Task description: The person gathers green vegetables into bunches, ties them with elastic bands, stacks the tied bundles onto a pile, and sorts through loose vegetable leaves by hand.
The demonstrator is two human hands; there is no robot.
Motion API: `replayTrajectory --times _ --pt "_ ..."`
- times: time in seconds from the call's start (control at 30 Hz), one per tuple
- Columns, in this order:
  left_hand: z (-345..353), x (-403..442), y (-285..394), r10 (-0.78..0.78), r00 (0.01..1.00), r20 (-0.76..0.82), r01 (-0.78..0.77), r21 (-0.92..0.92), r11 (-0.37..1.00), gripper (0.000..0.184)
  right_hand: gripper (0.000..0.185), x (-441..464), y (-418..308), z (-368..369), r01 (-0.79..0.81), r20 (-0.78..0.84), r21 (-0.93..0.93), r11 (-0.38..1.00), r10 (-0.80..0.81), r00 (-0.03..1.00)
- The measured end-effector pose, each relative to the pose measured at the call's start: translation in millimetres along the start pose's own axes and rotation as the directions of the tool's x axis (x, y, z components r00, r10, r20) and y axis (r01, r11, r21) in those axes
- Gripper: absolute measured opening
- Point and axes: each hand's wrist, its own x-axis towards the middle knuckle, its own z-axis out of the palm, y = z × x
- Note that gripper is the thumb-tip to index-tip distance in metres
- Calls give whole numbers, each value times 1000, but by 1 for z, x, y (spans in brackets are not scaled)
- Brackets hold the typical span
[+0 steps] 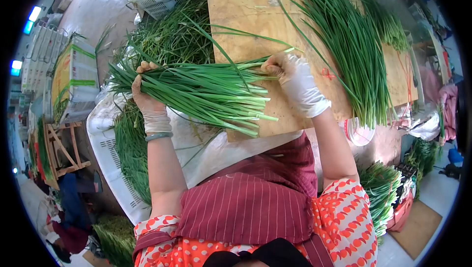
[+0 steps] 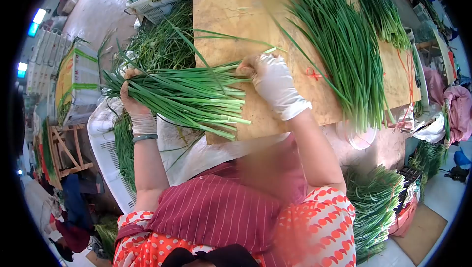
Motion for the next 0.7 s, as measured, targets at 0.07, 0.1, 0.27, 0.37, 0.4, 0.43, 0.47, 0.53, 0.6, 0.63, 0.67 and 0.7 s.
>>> replayTrajectory --times 0.07,0.1,0.27,0.37,0.4,0.43,0.47,0.53,0.6,0.63,0.67,0.7 --pt "0 0 0 22 1000 -22 -21 58 998 20 11 1 -1 -5 -40 -51 35 999 42 998" --pt "1 1 0 22 999 -23 -21 58 998 20 10 2 -1 -6 -80 -117 276 958 116 986" --pt "2 2 -1 37 999 -6 -36 75 997 20 28 31 -6 -32 102 -201 -102 990 -120 972" --pt "0 2 1 -15 999 35 15 -3 1000 20 39 59 32 -21 95 -59 -377 921 -126 990" --pt "1 2 1 -7 999 36 8 -5 1000 20 40 66 35 -20 16 121 -421 907 39 992" --pt "3 1 0 4 1000 -9 -4 13 1000 20 35 69 32 -15 50 203 -350 935 23 979" --pt "5 0 0 15 998 -53 -14 33 999 20 35 72 31 -6 55 207 -348 936 20 978" --pt "9 -1 -1 39 997 -59 -35 64 997 20 27 78 33 9 114 202 -441 890 -25 979" --pt "10 1 -4 56 997 -56 -50 91 995 20 21 87 33 4 13 241 -368 930 82 967" --pt "7 1 -2 43 998 -51 -40 60 997 20 19 88 31 -2 19 227 -429 903 87 970" --pt "5 0 -1 29 999 -46 -28 29 999 21 17 89 31 -6 24 213 -488 873 93 973" --pt "6 0 -1 23 999 -31 -22 34 999 22 18 85 46 -13 -56 196 -432 900 155 968"
